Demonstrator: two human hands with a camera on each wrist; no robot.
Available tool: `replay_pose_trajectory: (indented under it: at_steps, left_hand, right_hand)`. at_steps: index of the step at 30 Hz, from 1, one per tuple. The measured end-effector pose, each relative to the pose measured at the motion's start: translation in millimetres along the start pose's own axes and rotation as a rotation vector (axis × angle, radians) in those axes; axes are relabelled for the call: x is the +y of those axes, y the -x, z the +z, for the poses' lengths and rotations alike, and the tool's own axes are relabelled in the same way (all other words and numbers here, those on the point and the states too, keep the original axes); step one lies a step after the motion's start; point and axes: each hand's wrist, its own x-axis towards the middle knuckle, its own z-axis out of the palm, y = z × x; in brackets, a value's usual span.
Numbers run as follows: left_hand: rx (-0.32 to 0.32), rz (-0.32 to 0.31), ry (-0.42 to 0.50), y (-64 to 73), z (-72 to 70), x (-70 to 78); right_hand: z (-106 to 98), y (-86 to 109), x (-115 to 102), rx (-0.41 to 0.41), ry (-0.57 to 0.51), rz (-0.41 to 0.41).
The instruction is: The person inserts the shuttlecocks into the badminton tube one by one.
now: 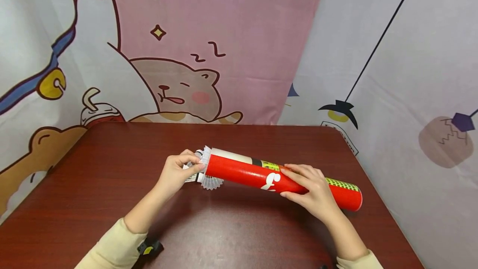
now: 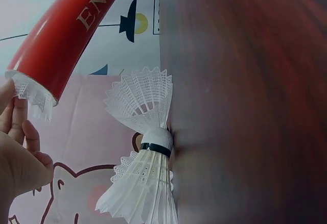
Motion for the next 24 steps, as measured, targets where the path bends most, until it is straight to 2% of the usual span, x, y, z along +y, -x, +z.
replay_pose_trajectory:
  at_steps: [10, 18, 22, 24]
  left_hand:
    - [-0.017, -0.005, 0.046, 0.1, 4.1, -2.2]
    - [-0.058, 0.048, 0.026, 1.5, 8.5, 0.2]
    - [-0.072, 0.034, 0.064, 2.8, 9.4, -2.1]
    - [-0.084, 0.034, 0.090, 2.8, 10.1, -7.9]
  right_hand:
    - [1.4, -1.9, -1.8, 0.013, -0.013, -0.018]
    - [3.3, -2.5, -4.8, 0.005, -0.019, -0.021]
    - [5.0, -2.9, -7.6, -0.005, -0.021, -0.025]
    - [5.6, -3.3, -9.2, -0.013, -0.026, -0.025]
